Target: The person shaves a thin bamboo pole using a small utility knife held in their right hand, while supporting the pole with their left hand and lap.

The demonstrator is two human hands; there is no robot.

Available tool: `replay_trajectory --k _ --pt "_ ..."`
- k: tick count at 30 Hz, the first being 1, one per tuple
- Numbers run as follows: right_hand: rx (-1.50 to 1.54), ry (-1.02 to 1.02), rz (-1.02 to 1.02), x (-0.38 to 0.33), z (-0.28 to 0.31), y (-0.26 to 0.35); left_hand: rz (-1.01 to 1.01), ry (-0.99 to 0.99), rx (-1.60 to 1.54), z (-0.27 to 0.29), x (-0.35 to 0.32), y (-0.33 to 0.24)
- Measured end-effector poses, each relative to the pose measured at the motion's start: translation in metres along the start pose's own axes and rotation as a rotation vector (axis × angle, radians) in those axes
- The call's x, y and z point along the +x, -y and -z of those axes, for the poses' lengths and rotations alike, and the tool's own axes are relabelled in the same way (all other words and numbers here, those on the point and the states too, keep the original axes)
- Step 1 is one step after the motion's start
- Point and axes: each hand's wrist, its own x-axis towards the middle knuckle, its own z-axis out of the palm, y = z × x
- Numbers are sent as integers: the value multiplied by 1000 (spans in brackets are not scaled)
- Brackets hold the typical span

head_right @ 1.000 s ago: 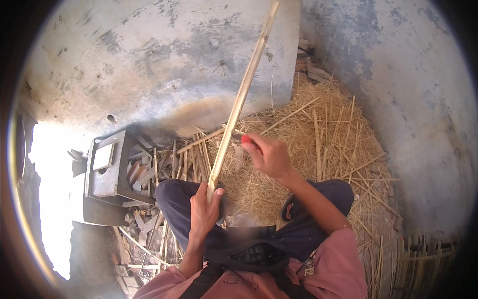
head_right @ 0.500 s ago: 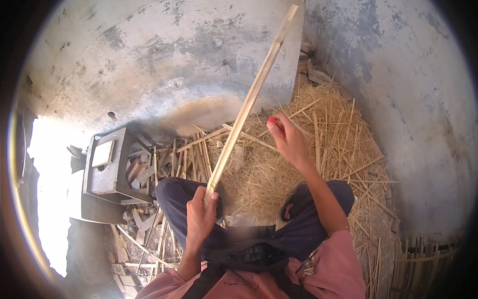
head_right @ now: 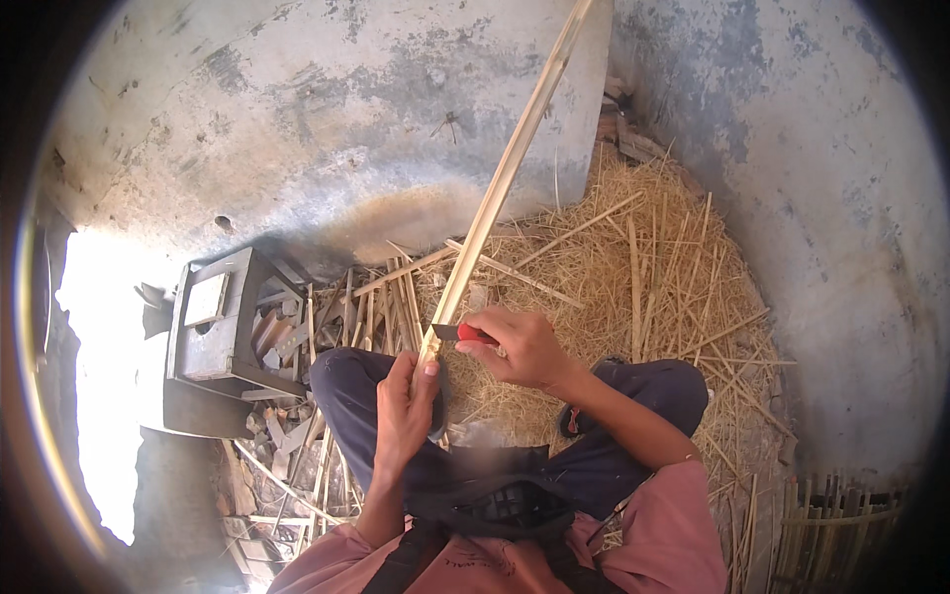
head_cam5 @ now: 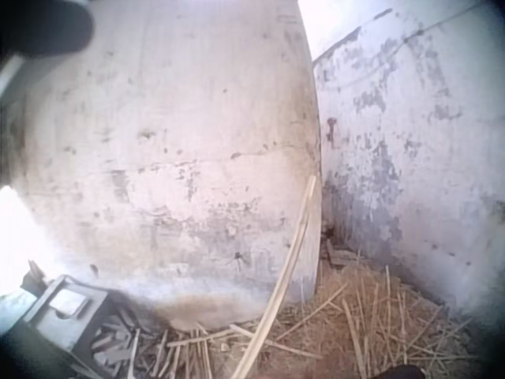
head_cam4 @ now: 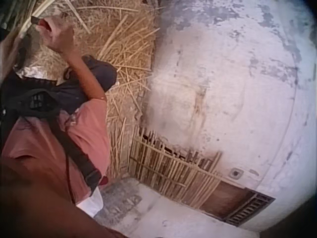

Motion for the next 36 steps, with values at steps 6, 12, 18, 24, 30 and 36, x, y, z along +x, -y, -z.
replay_trajectory --k 6,12,18,24,30,36 --pt "-28 -11 1 0 -3 5 16 46 -102 0 1 -12" --pt "-24 -113 -82 0 -2 5 -13 121 -125 3 1 -2" --pt "-135 -38 -6 7 5 9 56 160 -165 7 -2 5" --pt "-126 -37 -5 6 3 7 71 159 -173 10 -4 1" --pt "-138 -80 -21 12 5 -2 35 131 -155 10 -8 4" --pt "-134 -140 -75 18 7 -10 46 131 -135 13 -11 12"
